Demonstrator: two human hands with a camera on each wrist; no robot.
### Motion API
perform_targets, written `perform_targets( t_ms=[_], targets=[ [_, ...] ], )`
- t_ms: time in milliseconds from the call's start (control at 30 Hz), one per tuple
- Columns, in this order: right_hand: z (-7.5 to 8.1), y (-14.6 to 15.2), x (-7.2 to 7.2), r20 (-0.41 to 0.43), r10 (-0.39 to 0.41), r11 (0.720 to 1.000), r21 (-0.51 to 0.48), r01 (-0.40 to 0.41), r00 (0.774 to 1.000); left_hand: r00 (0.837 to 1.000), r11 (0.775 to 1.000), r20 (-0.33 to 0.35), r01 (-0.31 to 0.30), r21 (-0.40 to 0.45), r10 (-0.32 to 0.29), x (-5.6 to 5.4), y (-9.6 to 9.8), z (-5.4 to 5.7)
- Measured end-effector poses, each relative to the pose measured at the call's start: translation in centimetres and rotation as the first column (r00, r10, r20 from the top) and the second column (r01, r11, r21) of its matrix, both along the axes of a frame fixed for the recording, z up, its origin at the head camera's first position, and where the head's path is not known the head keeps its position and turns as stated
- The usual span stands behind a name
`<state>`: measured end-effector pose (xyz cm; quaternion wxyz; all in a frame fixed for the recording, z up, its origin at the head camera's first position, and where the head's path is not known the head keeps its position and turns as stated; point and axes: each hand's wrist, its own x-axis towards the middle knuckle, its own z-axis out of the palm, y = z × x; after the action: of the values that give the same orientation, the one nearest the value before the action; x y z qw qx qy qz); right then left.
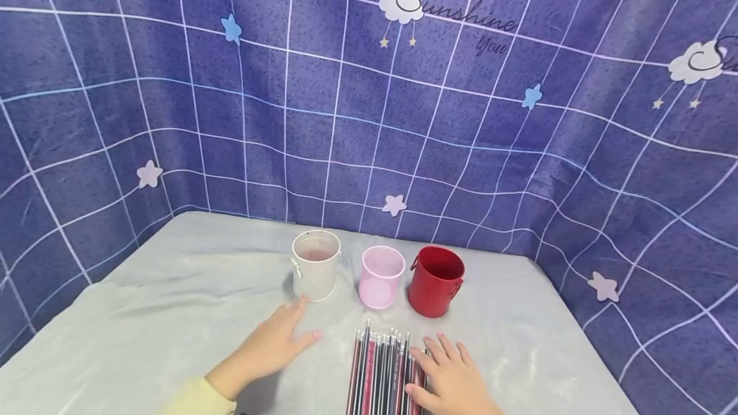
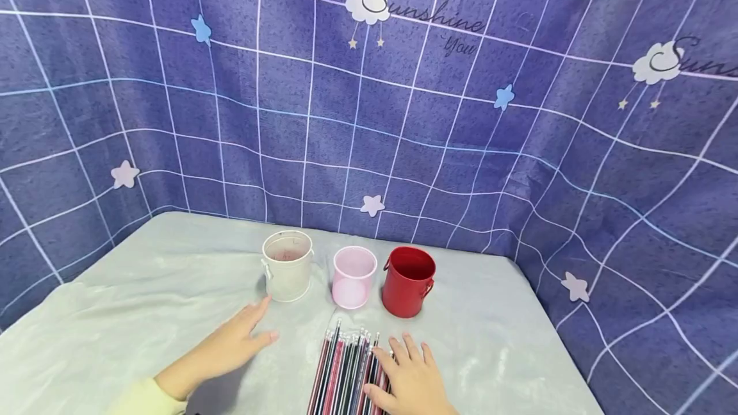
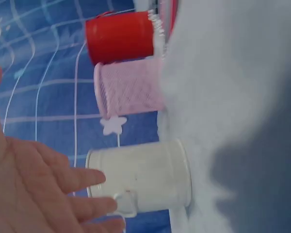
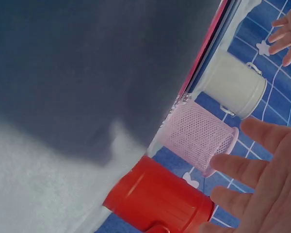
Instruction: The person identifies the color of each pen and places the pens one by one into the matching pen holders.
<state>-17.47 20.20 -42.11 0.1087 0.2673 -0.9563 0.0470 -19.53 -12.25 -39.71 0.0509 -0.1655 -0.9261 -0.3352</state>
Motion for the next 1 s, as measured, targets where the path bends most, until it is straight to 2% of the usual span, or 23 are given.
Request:
perform_targets(
  t_ms=[133,233,367,433,567,733,800,900,1000],
  targets=[
    [-0.1,0.1,-0.1,0.013,0.014,1.000,0.017,-0.014,1.000,0.992,0.982,0.123,0.009,0.187,-0.032,-1.0,-0.9,0.7],
    [-0.3,0.2,-0.1,0.016,0.021,1.000,0.011,-0.021,1.000,0.978,0.962,0.208,-0.040,0.269,-0.018,-1.8,-1.5,0.9],
    [-0.8,0.5,-0.3,0.000,0.027,1.000,-0.012,-0.027,1.000,0.938,0.926,0.346,-0.150,0.345,0.023,-3.2,-1.7,1.1],
    [-0.9,0.7,-0.4,-0.018,0.029,0.999,-0.036,-0.030,0.999,0.920,0.906,0.389,-0.199,0.374,0.041,-4.0,-1.6,1.3],
    [-0.6,0.8,-0.5,-0.010,0.051,0.991,-0.121,-0.052,0.999,0.908,0.861,0.417,-0.246,0.445,0.044,-5.5,-1.4,1.5],
    [0.0,1.0,-0.6,0.117,0.056,0.982,-0.185,-0.034,0.992,0.889,0.818,0.458,-0.280,0.503,0.023,-6.6,-1.5,1.3],
    [0.1,1.1,-0.7,0.170,0.053,0.980,-0.198,-0.019,0.984,0.877,0.809,0.480,-0.299,0.506,0.024,-6.8,-1.5,1.2],
    [0.2,1.2,-0.7,0.239,0.034,0.973,-0.232,0.023,0.970,0.873,0.806,0.487,-0.316,0.501,0.039,-7.1,-1.6,0.9],
    [0.2,1.2,-0.7,0.297,-0.008,0.962,-0.257,0.088,0.955,0.875,0.803,0.481,-0.327,0.498,0.058,-7.3,-1.5,0.7]
  ],
)
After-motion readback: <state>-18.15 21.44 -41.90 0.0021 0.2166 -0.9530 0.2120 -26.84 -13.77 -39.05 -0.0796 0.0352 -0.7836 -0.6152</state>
